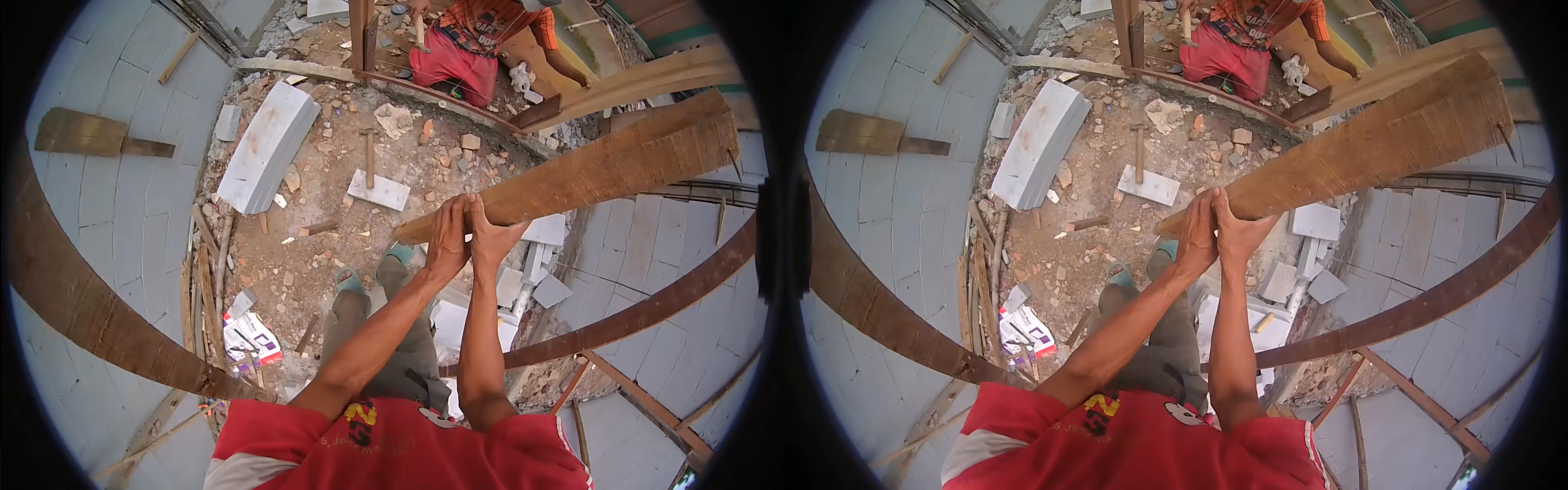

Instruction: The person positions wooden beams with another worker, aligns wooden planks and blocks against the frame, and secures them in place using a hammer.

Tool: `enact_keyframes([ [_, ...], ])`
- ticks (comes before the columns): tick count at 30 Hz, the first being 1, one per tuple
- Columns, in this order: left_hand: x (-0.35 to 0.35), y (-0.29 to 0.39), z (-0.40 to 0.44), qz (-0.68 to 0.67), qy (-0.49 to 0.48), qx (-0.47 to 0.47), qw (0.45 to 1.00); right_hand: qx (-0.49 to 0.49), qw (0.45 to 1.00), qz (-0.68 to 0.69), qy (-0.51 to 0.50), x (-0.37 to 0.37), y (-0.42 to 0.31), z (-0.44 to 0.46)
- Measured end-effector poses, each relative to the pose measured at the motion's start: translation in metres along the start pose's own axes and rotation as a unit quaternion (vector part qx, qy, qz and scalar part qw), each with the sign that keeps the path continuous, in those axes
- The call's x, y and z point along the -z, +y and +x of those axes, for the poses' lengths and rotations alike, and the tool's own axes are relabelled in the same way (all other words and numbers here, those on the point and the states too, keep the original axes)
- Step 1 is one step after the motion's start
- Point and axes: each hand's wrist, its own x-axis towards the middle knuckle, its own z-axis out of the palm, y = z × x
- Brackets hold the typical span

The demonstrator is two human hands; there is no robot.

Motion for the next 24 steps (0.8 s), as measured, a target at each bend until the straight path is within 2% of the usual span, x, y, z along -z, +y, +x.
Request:
enact_keyframes([
  [1, -0.001, -0.003, 0.009, -0.041, -0.051, -0.013, 0.998, 0.0, 0.999, -0.029, -0.041, 0.004, 0.014, 0.021],
  [2, -0.003, -0.012, 0.015, -0.043, -0.051, -0.013, 0.998, 0.002, 0.999, -0.031, -0.041, 0.006, 0.029, 0.038],
  [4, -0.003, -0.036, 0.022, -0.014, -0.139, 0.024, 0.99, -0.016, 0.992, -0.025, -0.122, 0.003, 0.064, 0.067],
  [5, 0.001, -0.053, 0.021, -0.017, -0.162, 0.086, 0.983, 0.004, 0.99, -0.058, -0.13, 0.001, 0.087, 0.078],
  [6, -0.004, -0.084, 0.011, 0.011, -0.151, 0.12, 0.981, 0.004, 0.989, -0.054, -0.134, -0.003, 0.098, 0.085],
  [8, -0.007, -0.151, -0.014, 0.038, -0.148, 0.206, 0.966, -0.029, 0.973, -0.094, -0.209, -0.008, 0.118, 0.09],
  [9, -0.002, -0.177, -0.021, 0.036, -0.152, 0.255, 0.954, 0.025, 0.96, -0.157, -0.231, -0.01, 0.133, 0.091],
  [10, 0.003, -0.198, -0.028, 0.04, -0.157, 0.299, 0.94, 0.023, 0.96, -0.154, -0.231, -0.013, 0.145, 0.089],
  [11, 0.007, -0.218, -0.032, 0.042, -0.161, 0.342, 0.925, -0.028, 0.946, -0.155, -0.282, -0.015, 0.157, 0.088],
  [12, 0.01, -0.235, -0.035, 0.044, -0.16, 0.344, 0.924, -0.08, 0.927, -0.155, -0.332, -0.017, 0.17, 0.085],
  [14, 0.015, -0.268, -0.042, 0.02, -0.158, 0.429, 0.889, -0.104, 0.911, -0.166, -0.362, -0.02, 0.203, 0.075],
  [18, 0.011, -0.347, -0.05, 0.054, -0.18, 0.4, 0.897, -0.133, 0.868, -0.193, -0.437, -0.029, 0.272, 0.059],
  [21, 0.001, -0.402, -0.041, 0.104, -0.219, 0.424, 0.873, -0.085, 0.851, -0.245, -0.456, -0.035, 0.336, 0.042],
  [23, -0.01, -0.438, -0.04, 0.114, -0.153, 0.465, 0.865, -0.07, 0.839, -0.269, -0.467, -0.038, 0.373, 0.03],
  [24, -0.016, -0.462, -0.042, 0.117, -0.158, 0.471, 0.86, -0.081, 0.834, -0.274, -0.473, -0.038, 0.389, 0.026],
])
